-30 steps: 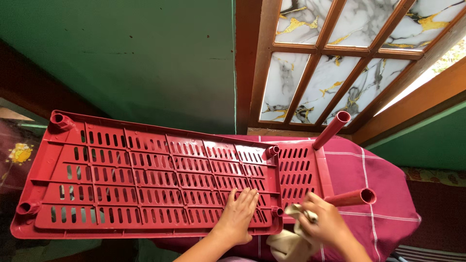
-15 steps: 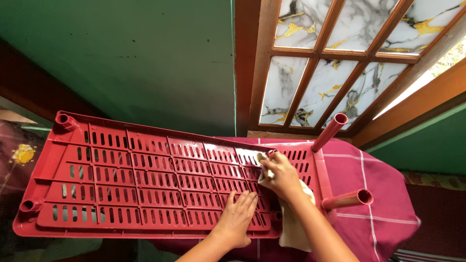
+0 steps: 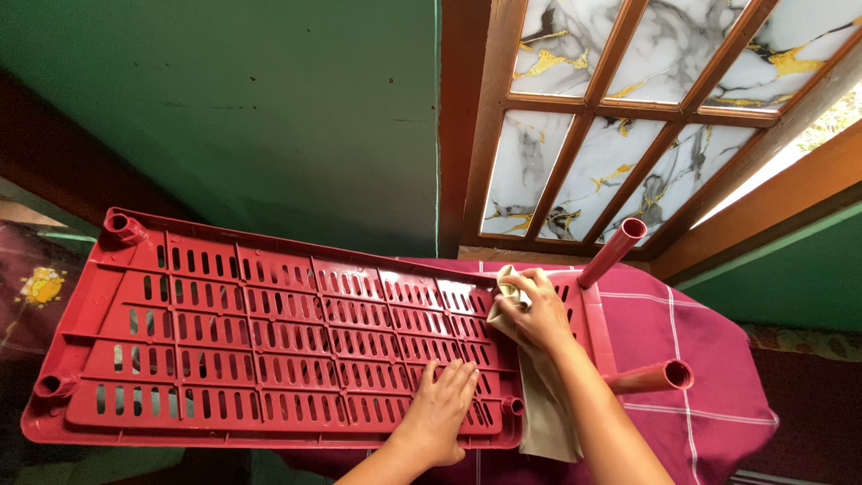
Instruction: The person wipes a red plastic stool with a cloth, then reassembles it by inserting the legs into the seat and securing them.
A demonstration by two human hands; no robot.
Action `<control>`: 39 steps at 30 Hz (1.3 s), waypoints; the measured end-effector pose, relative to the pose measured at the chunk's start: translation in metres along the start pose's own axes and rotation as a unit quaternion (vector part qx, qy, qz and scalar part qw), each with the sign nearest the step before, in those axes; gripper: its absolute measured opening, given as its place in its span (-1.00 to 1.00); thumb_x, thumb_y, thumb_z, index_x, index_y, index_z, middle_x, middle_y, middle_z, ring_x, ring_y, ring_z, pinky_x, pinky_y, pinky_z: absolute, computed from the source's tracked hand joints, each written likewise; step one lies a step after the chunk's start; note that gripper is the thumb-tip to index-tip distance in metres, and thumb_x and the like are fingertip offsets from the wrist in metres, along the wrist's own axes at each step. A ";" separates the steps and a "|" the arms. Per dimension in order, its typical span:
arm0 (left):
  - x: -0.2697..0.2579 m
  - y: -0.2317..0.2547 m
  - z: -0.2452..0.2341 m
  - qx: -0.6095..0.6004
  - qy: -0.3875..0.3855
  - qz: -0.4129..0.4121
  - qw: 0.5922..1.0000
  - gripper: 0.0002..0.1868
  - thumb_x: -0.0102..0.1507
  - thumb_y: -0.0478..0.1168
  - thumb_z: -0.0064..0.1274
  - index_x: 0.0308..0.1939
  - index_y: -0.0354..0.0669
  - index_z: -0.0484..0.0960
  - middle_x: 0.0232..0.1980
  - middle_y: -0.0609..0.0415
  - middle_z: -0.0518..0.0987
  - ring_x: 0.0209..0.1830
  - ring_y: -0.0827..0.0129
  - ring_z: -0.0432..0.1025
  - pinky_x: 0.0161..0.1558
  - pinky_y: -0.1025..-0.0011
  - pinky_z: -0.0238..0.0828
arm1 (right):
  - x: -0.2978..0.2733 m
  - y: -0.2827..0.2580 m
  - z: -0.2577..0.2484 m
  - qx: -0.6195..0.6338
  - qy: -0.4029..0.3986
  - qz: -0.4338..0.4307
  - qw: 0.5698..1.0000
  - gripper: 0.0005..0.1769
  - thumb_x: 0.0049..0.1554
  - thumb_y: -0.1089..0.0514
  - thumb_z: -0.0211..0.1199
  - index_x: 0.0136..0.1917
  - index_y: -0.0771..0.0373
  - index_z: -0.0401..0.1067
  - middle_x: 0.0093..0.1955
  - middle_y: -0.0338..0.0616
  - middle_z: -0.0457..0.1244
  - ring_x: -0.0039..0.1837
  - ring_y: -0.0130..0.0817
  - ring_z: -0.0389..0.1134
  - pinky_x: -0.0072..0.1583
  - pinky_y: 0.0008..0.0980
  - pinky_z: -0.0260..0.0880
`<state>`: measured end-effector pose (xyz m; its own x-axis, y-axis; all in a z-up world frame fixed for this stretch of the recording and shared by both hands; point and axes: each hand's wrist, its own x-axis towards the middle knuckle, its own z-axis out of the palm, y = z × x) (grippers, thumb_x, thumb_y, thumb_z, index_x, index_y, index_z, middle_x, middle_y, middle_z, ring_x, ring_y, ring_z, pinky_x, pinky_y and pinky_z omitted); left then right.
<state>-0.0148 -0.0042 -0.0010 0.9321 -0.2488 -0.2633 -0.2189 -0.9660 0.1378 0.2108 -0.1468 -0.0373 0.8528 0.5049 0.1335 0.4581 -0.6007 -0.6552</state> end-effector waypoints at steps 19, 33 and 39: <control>-0.006 0.003 -0.003 -0.036 0.022 -0.014 0.999 0.23 -0.19 0.03 0.41 0.43 -0.49 0.19 0.48 -0.26 0.17 0.53 -0.03 -0.01 0.45 -0.18 -0.22 | 0.013 0.014 0.026 0.082 0.025 0.058 0.995 -0.47 -0.16 -0.04 0.54 0.03 0.26 0.56 0.10 -0.05 0.41 0.14 -0.14 0.48 0.20 -0.27 0.44; -0.006 0.004 -0.003 -0.014 0.028 -0.006 0.999 0.24 -0.16 0.10 0.40 0.45 -0.48 0.22 0.48 -0.23 0.20 0.53 -0.03 0.01 0.46 -0.14 -0.18 | -0.035 0.040 0.041 0.202 0.206 0.092 0.953 -0.68 0.11 0.05 0.33 0.07 0.28 0.57 0.18 -0.05 0.38 0.19 -0.18 0.45 0.23 -0.31 0.43; -0.004 0.003 0.000 -0.007 0.024 -0.004 1.000 0.24 -0.16 0.11 0.41 0.45 -0.47 0.21 0.50 -0.24 0.18 0.55 -0.03 -0.01 0.44 -0.16 -0.18 | -0.016 -0.006 0.011 -0.055 0.046 0.069 0.995 -0.61 0.03 -0.08 0.36 0.09 0.09 0.60 0.20 -0.11 0.30 0.15 -0.07 0.40 0.13 -0.10 0.42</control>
<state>-0.0190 -0.0059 0.0003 0.9462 -0.2380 -0.2191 -0.2086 -0.9666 0.1490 0.1910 -0.1442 -0.0438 0.9262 0.3579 0.1190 0.3563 -0.7266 -0.5874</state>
